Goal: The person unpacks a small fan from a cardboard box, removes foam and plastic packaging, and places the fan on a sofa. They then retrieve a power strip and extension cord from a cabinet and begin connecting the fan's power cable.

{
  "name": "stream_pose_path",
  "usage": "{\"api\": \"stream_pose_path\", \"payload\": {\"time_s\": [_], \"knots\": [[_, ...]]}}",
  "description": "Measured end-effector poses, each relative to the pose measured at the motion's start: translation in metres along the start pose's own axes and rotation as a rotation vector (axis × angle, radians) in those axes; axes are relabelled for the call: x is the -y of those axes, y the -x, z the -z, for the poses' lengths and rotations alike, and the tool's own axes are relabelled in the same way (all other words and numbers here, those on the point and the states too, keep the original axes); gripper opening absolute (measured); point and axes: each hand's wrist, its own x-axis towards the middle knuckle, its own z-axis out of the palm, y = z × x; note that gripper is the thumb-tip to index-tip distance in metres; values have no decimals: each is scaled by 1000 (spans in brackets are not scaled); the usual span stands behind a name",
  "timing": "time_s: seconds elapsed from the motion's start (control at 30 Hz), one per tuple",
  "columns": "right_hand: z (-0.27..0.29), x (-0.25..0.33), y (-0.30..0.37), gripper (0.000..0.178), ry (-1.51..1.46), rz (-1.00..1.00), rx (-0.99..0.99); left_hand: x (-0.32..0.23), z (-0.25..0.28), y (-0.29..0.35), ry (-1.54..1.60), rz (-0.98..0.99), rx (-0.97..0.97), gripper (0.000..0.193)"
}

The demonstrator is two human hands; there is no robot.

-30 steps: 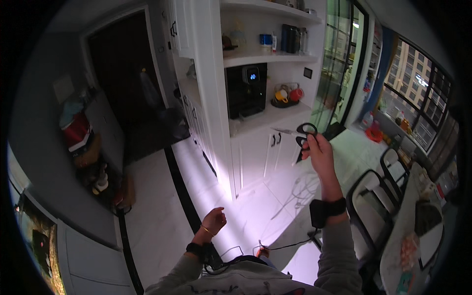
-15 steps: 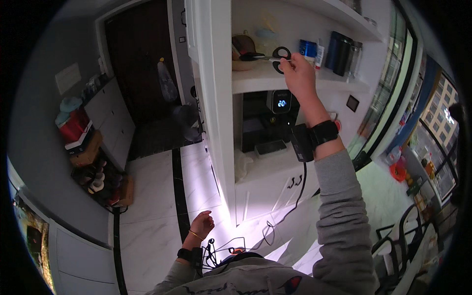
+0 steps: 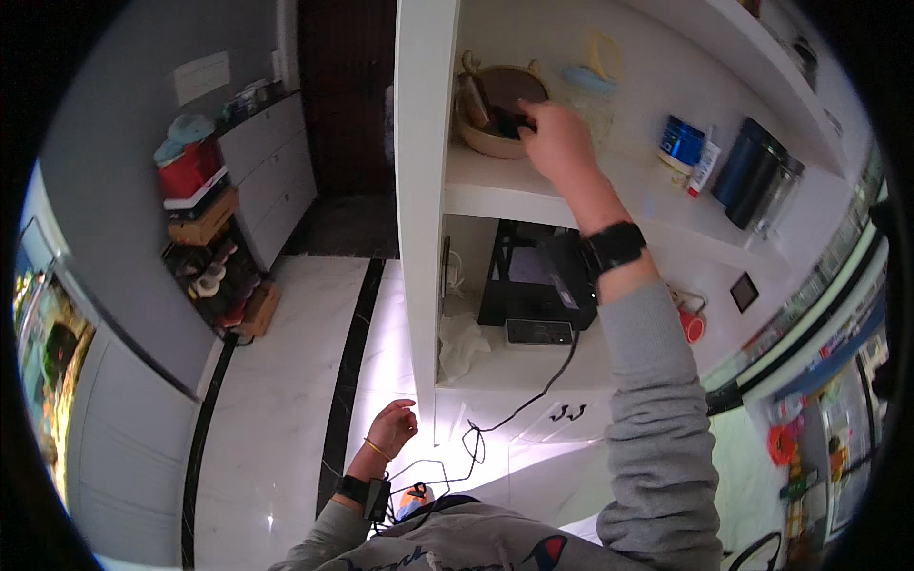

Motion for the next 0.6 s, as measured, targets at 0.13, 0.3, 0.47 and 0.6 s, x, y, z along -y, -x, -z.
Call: {"api": "stream_pose_path", "payload": {"time_s": [0.13,0.3,0.47,0.6], "knots": [[10,-13,25,40,-231,43,139,20,4,22,20,-20,-90,14],[24,1,52,37,-481,-65,-2,15,38,74,44,-178,-219,12],[44,98,99,21,-1250,-172,26,-5,92,167,217,-373,-426,11],[22,264,138,32,-2059,-154,516,-22,144,279,208,-583,-567,13]]}}
